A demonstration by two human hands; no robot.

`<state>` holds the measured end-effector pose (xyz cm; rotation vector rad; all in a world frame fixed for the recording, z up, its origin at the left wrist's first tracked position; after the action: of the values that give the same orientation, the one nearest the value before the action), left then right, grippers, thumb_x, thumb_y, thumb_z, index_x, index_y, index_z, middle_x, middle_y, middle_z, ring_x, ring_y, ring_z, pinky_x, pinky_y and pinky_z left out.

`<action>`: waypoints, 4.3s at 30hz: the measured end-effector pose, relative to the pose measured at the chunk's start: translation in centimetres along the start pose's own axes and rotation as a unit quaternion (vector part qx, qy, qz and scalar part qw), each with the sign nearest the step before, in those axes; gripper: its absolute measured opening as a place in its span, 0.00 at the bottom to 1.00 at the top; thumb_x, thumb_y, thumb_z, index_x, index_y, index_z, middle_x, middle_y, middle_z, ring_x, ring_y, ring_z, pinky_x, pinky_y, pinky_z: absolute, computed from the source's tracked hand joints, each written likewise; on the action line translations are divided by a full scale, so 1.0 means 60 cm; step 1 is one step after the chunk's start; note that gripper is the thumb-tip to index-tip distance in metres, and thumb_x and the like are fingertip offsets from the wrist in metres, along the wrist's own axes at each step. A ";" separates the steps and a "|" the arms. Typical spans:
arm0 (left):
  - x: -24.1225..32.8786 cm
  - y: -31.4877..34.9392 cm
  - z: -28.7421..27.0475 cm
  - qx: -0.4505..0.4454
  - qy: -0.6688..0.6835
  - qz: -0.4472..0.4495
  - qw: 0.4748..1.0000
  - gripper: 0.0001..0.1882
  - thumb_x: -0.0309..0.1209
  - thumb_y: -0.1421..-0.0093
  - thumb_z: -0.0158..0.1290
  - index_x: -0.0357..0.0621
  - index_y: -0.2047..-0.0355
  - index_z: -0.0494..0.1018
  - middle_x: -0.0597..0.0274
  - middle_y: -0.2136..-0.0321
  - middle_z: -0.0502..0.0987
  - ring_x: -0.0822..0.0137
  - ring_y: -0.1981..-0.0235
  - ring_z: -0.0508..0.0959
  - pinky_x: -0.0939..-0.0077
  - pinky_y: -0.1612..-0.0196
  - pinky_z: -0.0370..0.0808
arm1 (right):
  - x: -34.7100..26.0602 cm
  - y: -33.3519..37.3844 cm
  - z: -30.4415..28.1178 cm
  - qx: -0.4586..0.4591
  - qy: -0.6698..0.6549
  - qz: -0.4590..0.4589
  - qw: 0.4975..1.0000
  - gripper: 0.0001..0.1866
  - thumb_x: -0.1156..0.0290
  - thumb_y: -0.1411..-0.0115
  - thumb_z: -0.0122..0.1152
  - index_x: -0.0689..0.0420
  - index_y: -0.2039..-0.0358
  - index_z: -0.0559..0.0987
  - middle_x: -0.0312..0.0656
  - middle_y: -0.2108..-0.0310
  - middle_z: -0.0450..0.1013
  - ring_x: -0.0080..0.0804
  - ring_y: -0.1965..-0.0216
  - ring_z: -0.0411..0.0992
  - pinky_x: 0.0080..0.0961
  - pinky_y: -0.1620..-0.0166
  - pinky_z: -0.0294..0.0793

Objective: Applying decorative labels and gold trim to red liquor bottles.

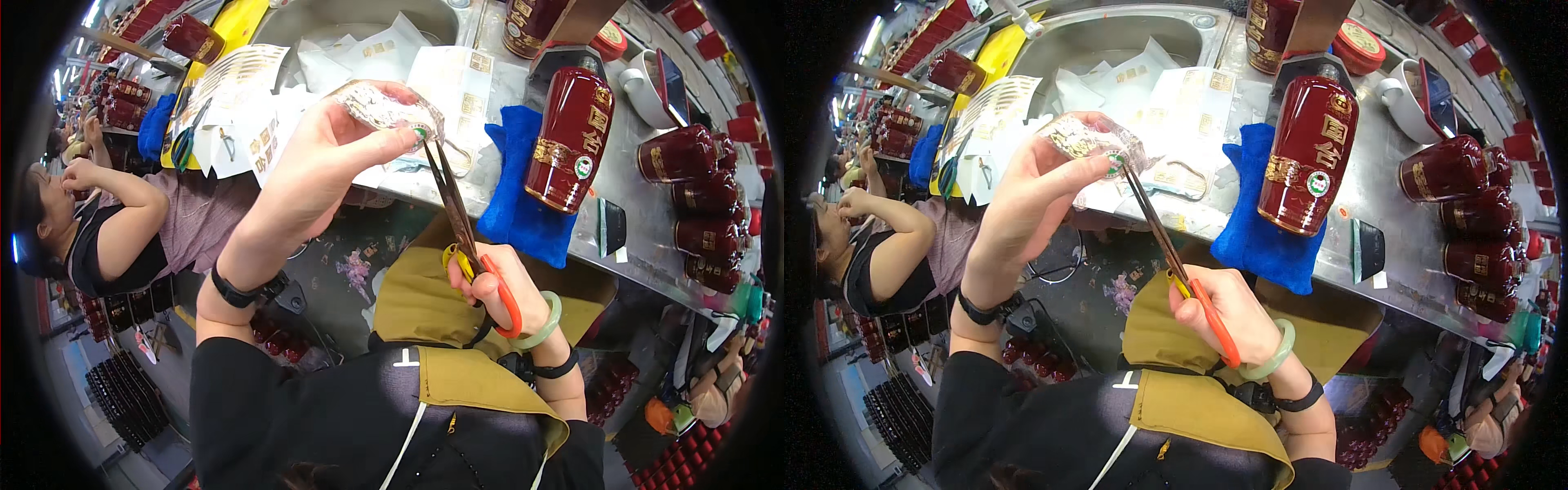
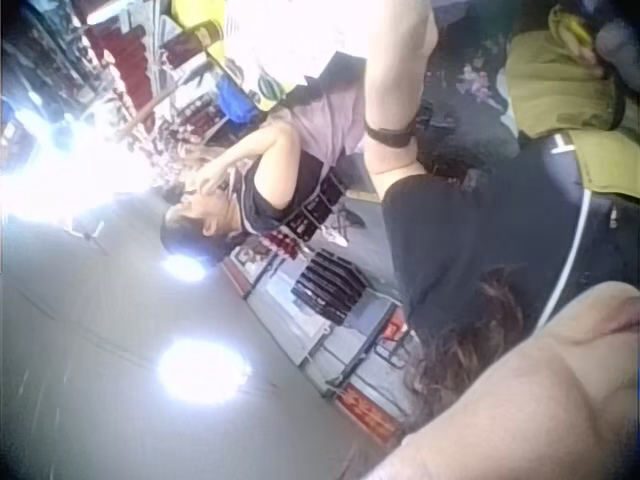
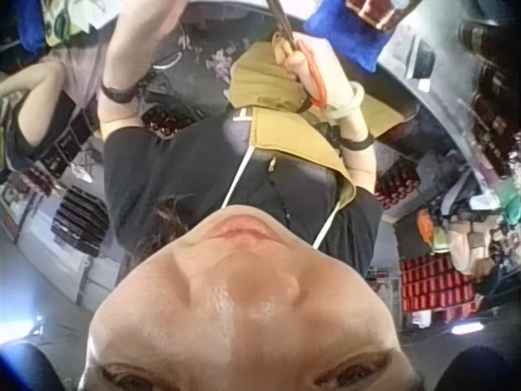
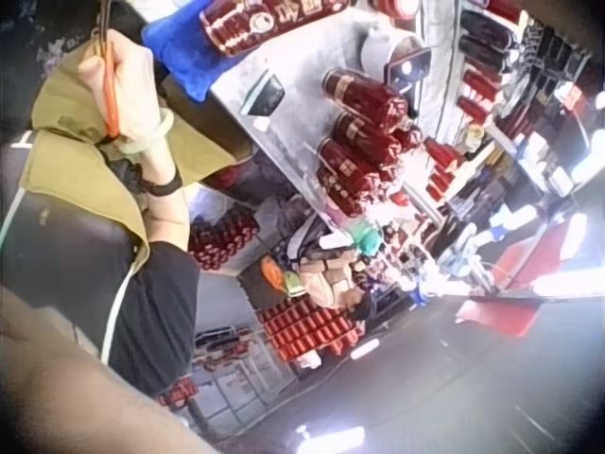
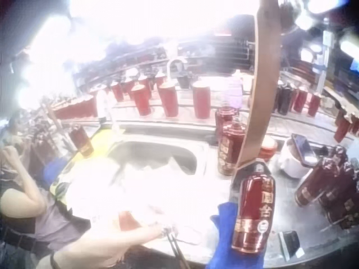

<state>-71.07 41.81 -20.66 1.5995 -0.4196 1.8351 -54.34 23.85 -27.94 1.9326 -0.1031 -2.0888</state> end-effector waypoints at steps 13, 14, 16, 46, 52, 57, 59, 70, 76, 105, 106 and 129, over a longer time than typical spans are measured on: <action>0.041 0.004 -0.004 -0.032 -0.004 -0.117 0.993 0.24 0.25 0.37 0.57 0.35 0.42 0.65 0.50 0.51 0.76 0.57 0.50 0.81 0.64 0.45 0.78 | -0.013 0.001 -0.002 -0.004 0.059 -0.005 0.998 0.33 0.38 0.38 0.60 0.62 0.76 0.72 0.40 0.85 0.63 0.27 0.81 0.59 0.29 0.75 0.63; 0.043 0.004 -0.003 -0.031 -0.004 -0.117 0.993 0.24 0.25 0.37 0.57 0.35 0.42 0.65 0.50 0.51 0.76 0.57 0.50 0.81 0.64 0.45 0.78 | -0.019 0.001 -0.003 0.003 0.078 0.000 0.997 0.31 0.41 0.38 0.61 0.62 0.76 0.73 0.40 0.86 0.63 0.27 0.81 0.59 0.29 0.75 0.63; 0.046 0.003 -0.002 -0.038 -0.048 -0.126 0.990 0.24 0.26 0.38 0.59 0.35 0.43 0.67 0.51 0.51 0.77 0.61 0.50 0.80 0.65 0.45 0.77 | -0.019 0.000 -0.003 0.008 0.095 0.004 0.995 0.30 0.44 0.38 0.62 0.63 0.75 0.73 0.41 0.86 0.64 0.28 0.82 0.59 0.29 0.75 0.63; 0.019 -0.002 -0.002 -0.041 -0.047 -0.063 0.996 0.19 0.29 0.33 0.57 0.31 0.46 0.69 0.57 0.52 0.76 0.69 0.52 0.79 0.74 0.47 0.78 | -0.030 0.010 0.004 0.037 0.000 0.006 0.999 0.29 0.45 0.35 0.59 0.62 0.76 0.74 0.37 0.87 0.64 0.21 0.83 0.62 0.24 0.77 0.64; 0.022 0.004 0.001 -0.049 -0.029 -0.064 0.996 0.17 0.25 0.32 0.53 0.32 0.45 0.69 0.54 0.49 0.75 0.63 0.47 0.78 0.59 0.39 0.76 | -0.033 0.010 0.005 0.012 -0.055 0.020 0.998 0.32 0.39 0.35 0.56 0.59 0.77 0.72 0.32 0.86 0.65 0.17 0.84 0.66 0.20 0.78 0.65; 0.018 0.004 -0.007 -0.045 -0.060 -0.064 0.995 0.18 0.26 0.33 0.54 0.33 0.45 0.69 0.56 0.49 0.75 0.66 0.48 0.77 0.62 0.41 0.77 | -0.032 0.013 0.004 0.012 -0.077 0.031 0.996 0.29 0.43 0.35 0.60 0.59 0.77 0.72 0.31 0.85 0.64 0.15 0.83 0.63 0.19 0.79 0.64; 0.022 0.005 -0.004 -0.040 -0.075 -0.063 0.994 0.18 0.27 0.33 0.55 0.34 0.44 0.70 0.57 0.49 0.75 0.67 0.48 0.77 0.63 0.42 0.78 | -0.030 0.014 0.003 0.013 -0.076 0.032 0.996 0.28 0.46 0.35 0.61 0.59 0.77 0.72 0.30 0.85 0.64 0.14 0.83 0.62 0.19 0.79 0.63; 0.046 0.009 -0.005 -0.049 -0.119 -0.105 0.986 0.24 0.31 0.39 0.63 0.40 0.44 0.71 0.59 0.52 0.80 0.72 0.51 0.78 0.77 0.44 0.73 | -0.019 0.014 0.002 -0.009 0.004 0.009 1.000 0.36 0.32 0.39 0.56 0.59 0.76 0.70 0.31 0.85 0.61 0.18 0.80 0.57 0.23 0.76 0.60; 0.075 -0.001 -0.016 -0.168 -0.189 -0.157 0.955 0.23 0.26 0.40 0.62 0.34 0.45 0.71 0.56 0.52 0.79 0.70 0.50 0.79 0.73 0.46 0.77 | -0.025 0.019 -0.011 -0.050 0.016 0.032 0.998 0.39 0.28 0.41 0.54 0.59 0.77 0.70 0.32 0.85 0.58 0.19 0.79 0.56 0.25 0.76 0.59; 0.044 0.006 -0.003 -0.143 -0.156 -0.174 0.962 0.22 0.32 0.41 0.64 0.37 0.49 0.71 0.62 0.60 0.79 0.74 0.60 0.78 0.80 0.54 0.76 | -0.009 0.028 -0.006 -0.036 -0.081 0.016 0.996 0.37 0.31 0.43 0.61 0.59 0.79 0.71 0.28 0.84 0.60 0.16 0.80 0.56 0.21 0.76 0.57; 0.027 0.007 -0.006 -0.101 -0.046 -0.176 0.978 0.19 0.33 0.40 0.64 0.38 0.52 0.72 0.62 0.61 0.78 0.73 0.60 0.78 0.79 0.53 0.76 | -0.010 0.025 -0.001 -0.034 -0.111 0.021 0.993 0.38 0.30 0.44 0.60 0.58 0.79 0.71 0.28 0.84 0.60 0.15 0.81 0.57 0.20 0.77 0.58; -0.029 0.028 0.015 0.068 0.069 0.046 0.994 0.21 0.20 0.38 0.58 0.37 0.47 0.66 0.61 0.61 0.75 0.70 0.53 0.77 0.74 0.43 0.72 | 0.013 -0.013 0.021 0.002 -0.026 -0.040 0.999 0.39 0.28 0.42 0.55 0.60 0.73 0.72 0.33 0.83 0.60 0.20 0.79 0.58 0.23 0.74 0.60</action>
<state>-71.43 39.56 -21.86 1.5524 -0.3162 2.0686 -55.73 24.22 -28.79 1.9154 -0.0401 -2.1917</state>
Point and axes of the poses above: each hand's wrist, its own y-axis away from the middle knuckle, its own z-axis out of the palm, x = y × z, the point moved 1 cm from there along -y, towards the middle knuckle
